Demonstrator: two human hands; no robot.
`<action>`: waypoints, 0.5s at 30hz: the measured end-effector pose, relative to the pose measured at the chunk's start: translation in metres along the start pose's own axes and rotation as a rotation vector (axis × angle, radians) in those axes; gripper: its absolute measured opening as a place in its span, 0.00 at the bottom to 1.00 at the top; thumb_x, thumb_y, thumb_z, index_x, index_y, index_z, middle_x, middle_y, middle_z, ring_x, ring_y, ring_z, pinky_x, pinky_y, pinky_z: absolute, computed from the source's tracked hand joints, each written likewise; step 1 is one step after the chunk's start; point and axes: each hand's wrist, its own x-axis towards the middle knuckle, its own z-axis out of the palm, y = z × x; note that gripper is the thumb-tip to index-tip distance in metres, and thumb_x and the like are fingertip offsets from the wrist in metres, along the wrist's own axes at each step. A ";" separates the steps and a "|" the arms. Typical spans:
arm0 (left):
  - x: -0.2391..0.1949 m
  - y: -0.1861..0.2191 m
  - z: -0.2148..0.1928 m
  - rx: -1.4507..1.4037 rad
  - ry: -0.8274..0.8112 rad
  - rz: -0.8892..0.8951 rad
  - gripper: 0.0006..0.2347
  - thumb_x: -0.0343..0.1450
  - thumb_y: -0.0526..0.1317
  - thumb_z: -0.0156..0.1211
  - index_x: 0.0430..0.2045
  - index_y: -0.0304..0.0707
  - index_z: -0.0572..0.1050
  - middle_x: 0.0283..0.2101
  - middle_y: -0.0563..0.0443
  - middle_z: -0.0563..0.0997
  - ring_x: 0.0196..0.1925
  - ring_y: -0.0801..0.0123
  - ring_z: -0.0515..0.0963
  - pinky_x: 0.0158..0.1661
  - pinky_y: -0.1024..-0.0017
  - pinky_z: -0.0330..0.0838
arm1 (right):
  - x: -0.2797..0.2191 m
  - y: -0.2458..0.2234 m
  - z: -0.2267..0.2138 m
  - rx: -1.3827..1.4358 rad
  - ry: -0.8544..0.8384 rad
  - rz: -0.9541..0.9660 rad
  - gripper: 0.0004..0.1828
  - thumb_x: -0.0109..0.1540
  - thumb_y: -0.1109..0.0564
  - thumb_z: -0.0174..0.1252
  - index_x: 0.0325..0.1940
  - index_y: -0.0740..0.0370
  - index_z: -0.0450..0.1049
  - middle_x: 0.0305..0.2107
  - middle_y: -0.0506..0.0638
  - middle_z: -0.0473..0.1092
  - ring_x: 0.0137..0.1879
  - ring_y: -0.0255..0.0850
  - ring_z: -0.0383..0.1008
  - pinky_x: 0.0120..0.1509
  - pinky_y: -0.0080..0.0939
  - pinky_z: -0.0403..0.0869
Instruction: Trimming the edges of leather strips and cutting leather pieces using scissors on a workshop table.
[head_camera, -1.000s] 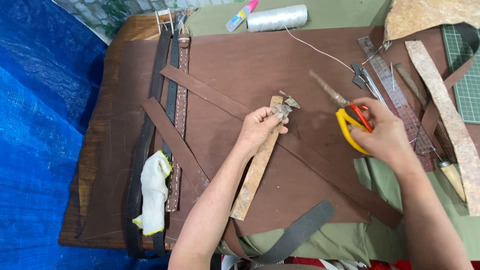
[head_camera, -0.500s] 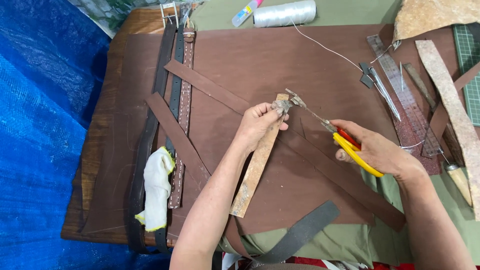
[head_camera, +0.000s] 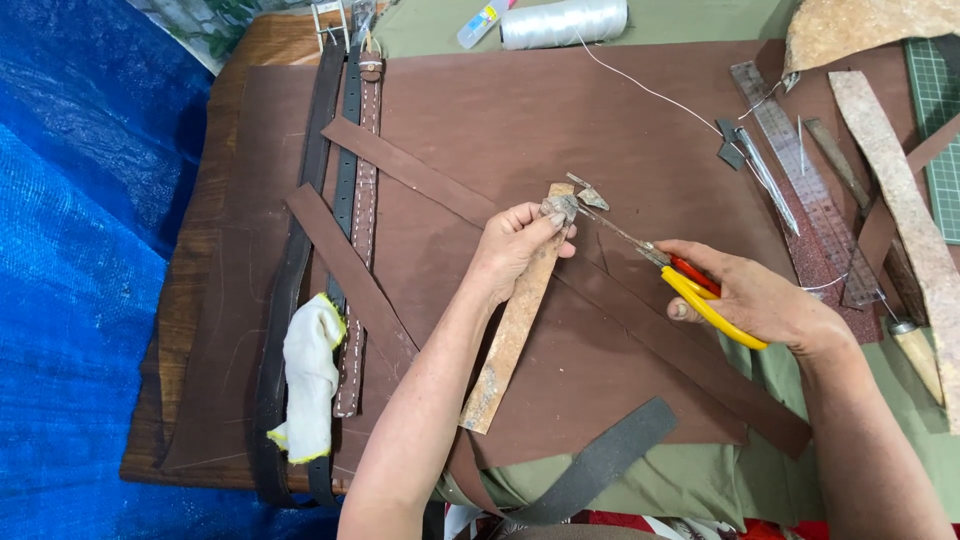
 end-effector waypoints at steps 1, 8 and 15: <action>0.000 -0.001 0.000 0.000 0.000 0.000 0.10 0.70 0.36 0.65 0.19 0.40 0.71 0.33 0.41 0.84 0.30 0.60 0.85 0.39 0.73 0.79 | -0.001 -0.001 0.000 0.000 0.000 0.000 0.41 0.58 0.44 0.63 0.76 0.35 0.61 0.36 0.48 0.72 0.34 0.42 0.64 0.45 0.37 0.66; 0.000 -0.002 0.001 0.050 -0.018 0.006 0.07 0.70 0.36 0.65 0.22 0.38 0.75 0.32 0.44 0.85 0.30 0.59 0.86 0.38 0.74 0.78 | -0.001 -0.002 0.002 0.026 -0.017 0.013 0.40 0.59 0.46 0.64 0.76 0.35 0.62 0.37 0.47 0.71 0.35 0.41 0.63 0.45 0.37 0.64; -0.002 -0.008 0.009 0.130 -0.124 -0.017 0.06 0.72 0.34 0.61 0.24 0.35 0.76 0.31 0.44 0.83 0.30 0.63 0.84 0.37 0.75 0.81 | 0.004 0.003 0.003 0.093 -0.019 -0.004 0.40 0.58 0.51 0.67 0.75 0.36 0.65 0.36 0.46 0.70 0.36 0.39 0.62 0.46 0.35 0.64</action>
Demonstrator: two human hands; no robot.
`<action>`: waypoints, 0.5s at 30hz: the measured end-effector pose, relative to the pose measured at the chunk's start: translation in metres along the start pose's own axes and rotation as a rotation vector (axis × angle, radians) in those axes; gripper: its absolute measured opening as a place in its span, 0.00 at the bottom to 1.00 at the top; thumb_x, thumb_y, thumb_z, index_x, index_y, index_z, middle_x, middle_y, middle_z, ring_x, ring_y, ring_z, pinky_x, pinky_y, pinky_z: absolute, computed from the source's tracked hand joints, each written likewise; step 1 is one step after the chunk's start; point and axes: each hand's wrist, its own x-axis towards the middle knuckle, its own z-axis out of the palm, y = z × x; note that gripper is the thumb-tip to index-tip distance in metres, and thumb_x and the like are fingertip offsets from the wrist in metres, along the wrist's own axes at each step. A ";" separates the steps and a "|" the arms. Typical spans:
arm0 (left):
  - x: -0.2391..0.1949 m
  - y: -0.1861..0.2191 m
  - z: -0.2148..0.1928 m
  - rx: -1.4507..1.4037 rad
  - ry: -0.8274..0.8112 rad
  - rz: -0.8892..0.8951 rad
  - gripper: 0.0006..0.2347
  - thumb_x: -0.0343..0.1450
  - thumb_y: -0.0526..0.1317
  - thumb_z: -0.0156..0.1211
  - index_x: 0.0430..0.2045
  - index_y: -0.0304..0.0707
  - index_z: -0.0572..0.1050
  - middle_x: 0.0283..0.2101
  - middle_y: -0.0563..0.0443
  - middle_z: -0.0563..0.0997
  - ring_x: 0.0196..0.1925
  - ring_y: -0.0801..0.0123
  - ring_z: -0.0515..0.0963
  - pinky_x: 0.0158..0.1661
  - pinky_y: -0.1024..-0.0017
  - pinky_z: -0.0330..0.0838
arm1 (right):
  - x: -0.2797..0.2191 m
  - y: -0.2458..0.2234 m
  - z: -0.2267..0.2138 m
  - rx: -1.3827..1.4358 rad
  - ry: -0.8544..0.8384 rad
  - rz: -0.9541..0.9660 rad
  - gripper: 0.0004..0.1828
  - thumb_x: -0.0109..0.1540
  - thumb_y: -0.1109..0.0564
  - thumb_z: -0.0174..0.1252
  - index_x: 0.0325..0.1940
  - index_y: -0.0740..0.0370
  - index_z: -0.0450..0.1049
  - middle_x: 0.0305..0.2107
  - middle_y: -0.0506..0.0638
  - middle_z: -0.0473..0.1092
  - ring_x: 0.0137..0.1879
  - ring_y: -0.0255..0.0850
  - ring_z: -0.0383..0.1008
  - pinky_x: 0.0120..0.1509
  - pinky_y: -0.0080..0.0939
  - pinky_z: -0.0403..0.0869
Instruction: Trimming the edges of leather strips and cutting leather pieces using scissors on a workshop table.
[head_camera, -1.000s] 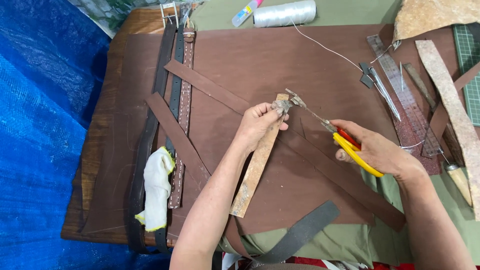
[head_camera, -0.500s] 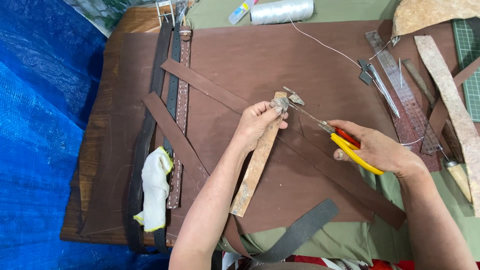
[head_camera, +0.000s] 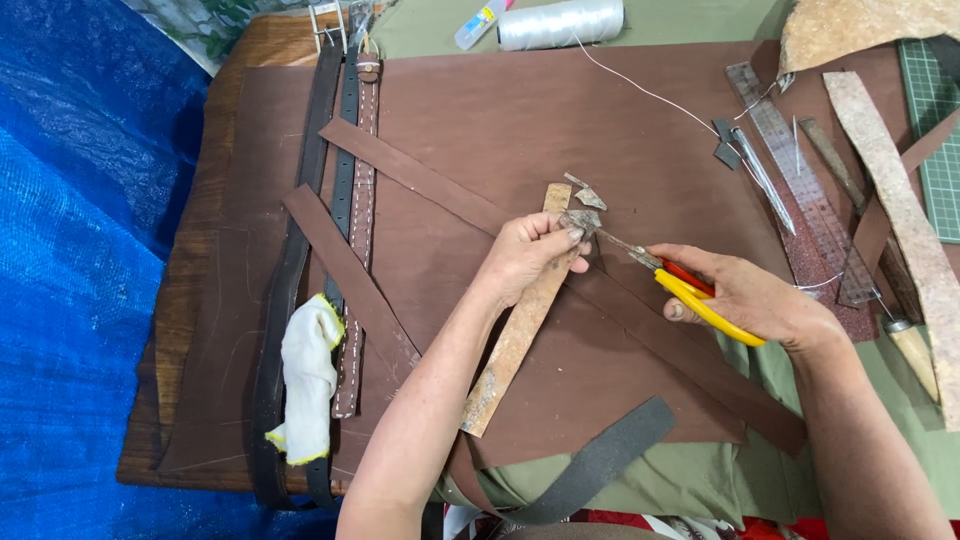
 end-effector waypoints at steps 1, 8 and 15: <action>0.001 0.000 -0.001 0.000 0.000 0.000 0.06 0.72 0.34 0.61 0.24 0.35 0.76 0.31 0.44 0.83 0.30 0.63 0.84 0.37 0.75 0.81 | 0.002 0.005 0.000 0.000 0.000 0.000 0.40 0.58 0.51 0.67 0.75 0.36 0.65 0.36 0.46 0.70 0.36 0.39 0.62 0.46 0.35 0.64; -0.001 0.003 -0.002 0.019 -0.002 -0.032 0.06 0.72 0.35 0.62 0.24 0.36 0.75 0.32 0.43 0.84 0.30 0.61 0.86 0.36 0.77 0.79 | 0.008 0.016 0.001 0.038 0.006 -0.097 0.38 0.57 0.53 0.65 0.73 0.42 0.69 0.38 0.44 0.77 0.41 0.35 0.69 0.51 0.34 0.67; -0.001 0.006 -0.003 0.024 -0.016 -0.049 0.06 0.72 0.35 0.62 0.24 0.38 0.75 0.31 0.44 0.84 0.28 0.62 0.86 0.36 0.80 0.75 | 0.012 0.016 0.006 0.208 0.070 -0.063 0.35 0.57 0.58 0.68 0.70 0.50 0.75 0.35 0.47 0.81 0.46 0.33 0.68 0.54 0.33 0.65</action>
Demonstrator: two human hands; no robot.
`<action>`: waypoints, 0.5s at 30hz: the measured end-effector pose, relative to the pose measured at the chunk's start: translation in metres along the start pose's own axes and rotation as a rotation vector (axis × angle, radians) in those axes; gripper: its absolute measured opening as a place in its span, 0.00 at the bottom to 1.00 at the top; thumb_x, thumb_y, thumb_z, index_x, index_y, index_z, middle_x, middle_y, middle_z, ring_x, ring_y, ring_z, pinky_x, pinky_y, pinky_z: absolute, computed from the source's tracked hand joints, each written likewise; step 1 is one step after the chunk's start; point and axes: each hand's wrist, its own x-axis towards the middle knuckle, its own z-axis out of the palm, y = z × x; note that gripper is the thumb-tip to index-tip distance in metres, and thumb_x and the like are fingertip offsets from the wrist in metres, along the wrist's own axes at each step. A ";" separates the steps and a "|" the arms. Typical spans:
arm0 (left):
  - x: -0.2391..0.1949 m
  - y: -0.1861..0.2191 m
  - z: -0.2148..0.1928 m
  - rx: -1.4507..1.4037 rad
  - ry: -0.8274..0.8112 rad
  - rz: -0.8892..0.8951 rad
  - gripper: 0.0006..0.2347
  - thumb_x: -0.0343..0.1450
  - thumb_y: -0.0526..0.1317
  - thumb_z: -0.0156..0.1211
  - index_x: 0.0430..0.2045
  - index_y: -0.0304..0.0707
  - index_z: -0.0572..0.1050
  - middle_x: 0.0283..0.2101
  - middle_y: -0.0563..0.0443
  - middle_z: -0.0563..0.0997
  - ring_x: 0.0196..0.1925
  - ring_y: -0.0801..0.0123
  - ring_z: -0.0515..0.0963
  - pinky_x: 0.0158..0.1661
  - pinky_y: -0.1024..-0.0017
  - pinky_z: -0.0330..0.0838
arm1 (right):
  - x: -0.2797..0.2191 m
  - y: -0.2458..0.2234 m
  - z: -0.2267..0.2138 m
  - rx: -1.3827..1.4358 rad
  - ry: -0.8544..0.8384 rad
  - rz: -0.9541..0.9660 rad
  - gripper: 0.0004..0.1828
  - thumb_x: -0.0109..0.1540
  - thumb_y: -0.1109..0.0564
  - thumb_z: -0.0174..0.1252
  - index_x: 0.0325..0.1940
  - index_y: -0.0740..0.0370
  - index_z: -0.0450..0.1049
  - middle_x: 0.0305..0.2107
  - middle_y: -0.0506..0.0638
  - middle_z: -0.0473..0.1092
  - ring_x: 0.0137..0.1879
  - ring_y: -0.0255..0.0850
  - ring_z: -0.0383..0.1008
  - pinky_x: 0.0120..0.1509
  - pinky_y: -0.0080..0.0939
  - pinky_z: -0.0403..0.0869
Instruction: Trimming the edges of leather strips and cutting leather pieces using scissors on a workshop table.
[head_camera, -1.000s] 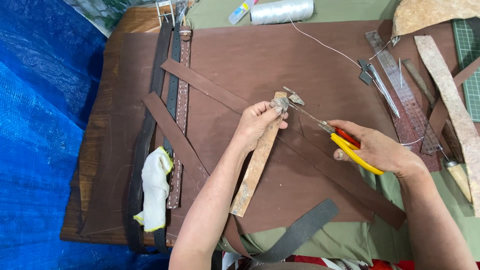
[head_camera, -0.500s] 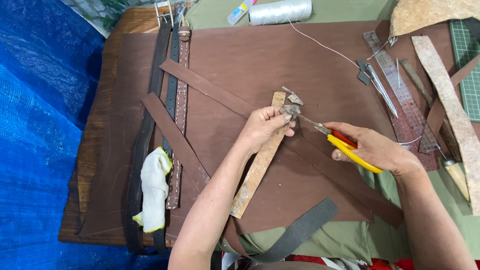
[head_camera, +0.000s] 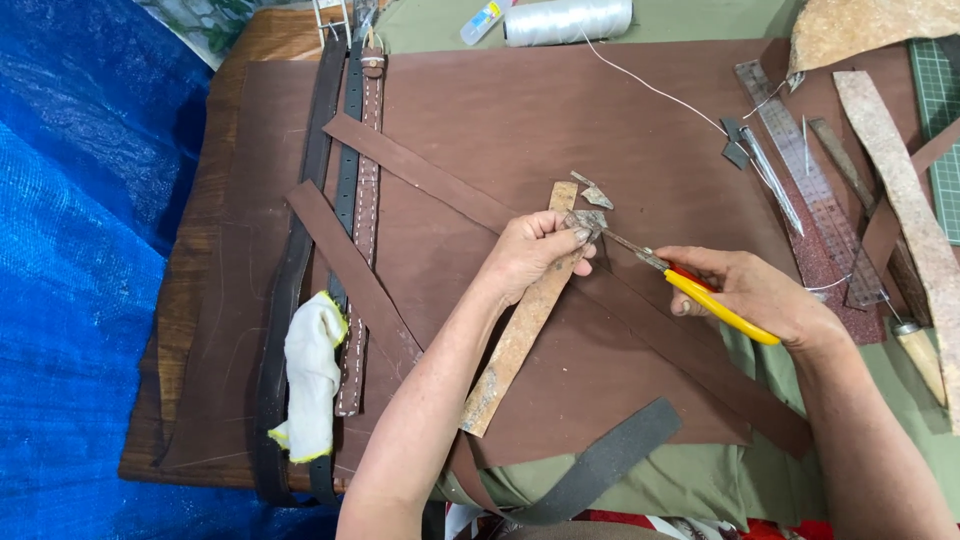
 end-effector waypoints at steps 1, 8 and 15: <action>-0.001 0.001 0.000 -0.001 0.001 -0.001 0.06 0.72 0.35 0.62 0.24 0.38 0.75 0.31 0.44 0.84 0.28 0.62 0.86 0.36 0.80 0.75 | -0.001 -0.002 0.001 -0.001 -0.002 0.001 0.35 0.57 0.58 0.68 0.70 0.50 0.75 0.35 0.47 0.81 0.46 0.33 0.68 0.54 0.33 0.65; -0.001 0.000 -0.002 0.013 0.021 -0.009 0.07 0.72 0.36 0.62 0.23 0.38 0.74 0.31 0.44 0.84 0.28 0.61 0.86 0.36 0.80 0.76 | -0.005 -0.012 0.004 -0.048 0.048 0.023 0.33 0.56 0.54 0.69 0.67 0.48 0.77 0.43 0.43 0.83 0.50 0.29 0.69 0.58 0.30 0.63; 0.001 -0.002 -0.003 -0.007 0.035 -0.019 0.07 0.71 0.35 0.63 0.22 0.37 0.75 0.30 0.44 0.83 0.29 0.61 0.85 0.36 0.76 0.80 | -0.008 -0.018 0.007 -0.016 0.064 0.019 0.35 0.51 0.53 0.71 0.64 0.50 0.78 0.60 0.42 0.77 0.64 0.29 0.70 0.67 0.32 0.63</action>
